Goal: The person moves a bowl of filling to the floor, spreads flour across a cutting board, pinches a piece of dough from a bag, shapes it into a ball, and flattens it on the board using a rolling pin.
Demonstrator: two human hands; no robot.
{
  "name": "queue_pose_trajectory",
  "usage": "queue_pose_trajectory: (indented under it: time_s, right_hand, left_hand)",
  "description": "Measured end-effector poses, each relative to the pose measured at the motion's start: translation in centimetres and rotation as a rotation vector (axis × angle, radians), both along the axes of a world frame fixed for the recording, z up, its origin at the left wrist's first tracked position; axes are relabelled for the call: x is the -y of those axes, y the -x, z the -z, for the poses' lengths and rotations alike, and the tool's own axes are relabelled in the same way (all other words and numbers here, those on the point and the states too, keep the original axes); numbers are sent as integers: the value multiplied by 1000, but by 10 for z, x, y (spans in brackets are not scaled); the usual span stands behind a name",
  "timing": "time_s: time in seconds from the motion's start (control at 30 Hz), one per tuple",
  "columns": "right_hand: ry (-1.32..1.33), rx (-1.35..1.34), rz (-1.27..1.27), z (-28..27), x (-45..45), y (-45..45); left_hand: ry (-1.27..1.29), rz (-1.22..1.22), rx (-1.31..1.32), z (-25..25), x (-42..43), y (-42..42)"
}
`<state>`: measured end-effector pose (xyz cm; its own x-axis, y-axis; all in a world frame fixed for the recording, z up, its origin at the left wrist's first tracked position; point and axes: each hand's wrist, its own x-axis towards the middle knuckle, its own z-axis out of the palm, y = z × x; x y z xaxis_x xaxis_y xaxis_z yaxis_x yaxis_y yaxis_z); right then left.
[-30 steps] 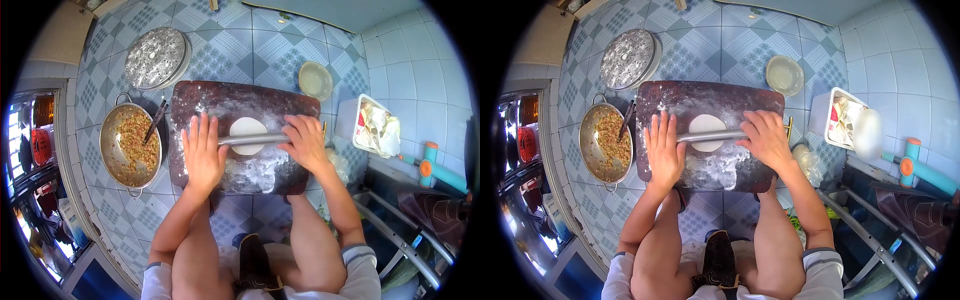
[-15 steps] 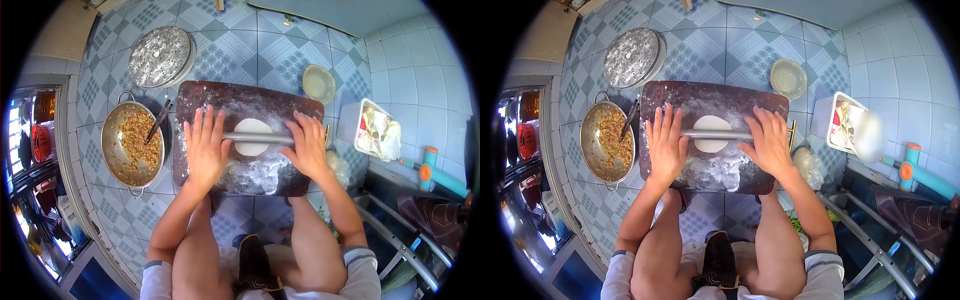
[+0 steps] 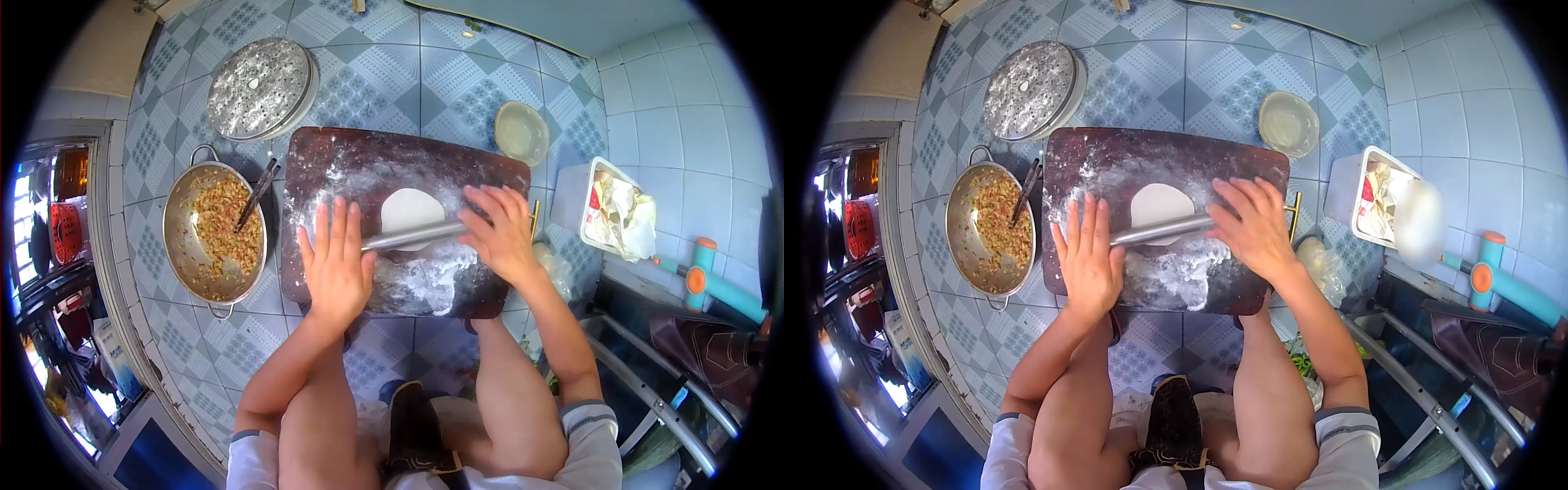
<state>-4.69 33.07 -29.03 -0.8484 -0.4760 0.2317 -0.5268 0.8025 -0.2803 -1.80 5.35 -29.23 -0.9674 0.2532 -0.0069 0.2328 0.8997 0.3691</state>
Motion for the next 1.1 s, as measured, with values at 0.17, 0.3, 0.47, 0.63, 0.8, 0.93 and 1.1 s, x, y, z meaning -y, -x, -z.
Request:
queue_pose_trajectory:
  time_s: [0.17, 0.3, 0.47, 0.63, 0.8, 0.93, 1.1]
  right_hand:
    - [31, -4, 34, 3, 13, 23]
    - [102, 38, 52, -4, 13, 31]
    - [38, 43, 56, 1, 12, 25]
    - [56, 76, 121, -6, 14, 28]
    - [301, 112, 428, -5, 0, 20]
    - [319, 97, 450, 0, -12, 11]
    - [297, 93, 422, -3, -22, 4]
  left_hand:
    - [94, -47, -122, 2, 4, 41]
    - [128, -51, -140, 3, 5, 58]
    - [98, -13, -71, 0, 8, 35]
    - [-97, -113, -226, -3, 4, 36]
    - [-247, 134, -86, -6, -45, 32]
    - [-36, 362, -14, 9, -72, 38]
    - [54, 627, -23, 1, -52, 50]
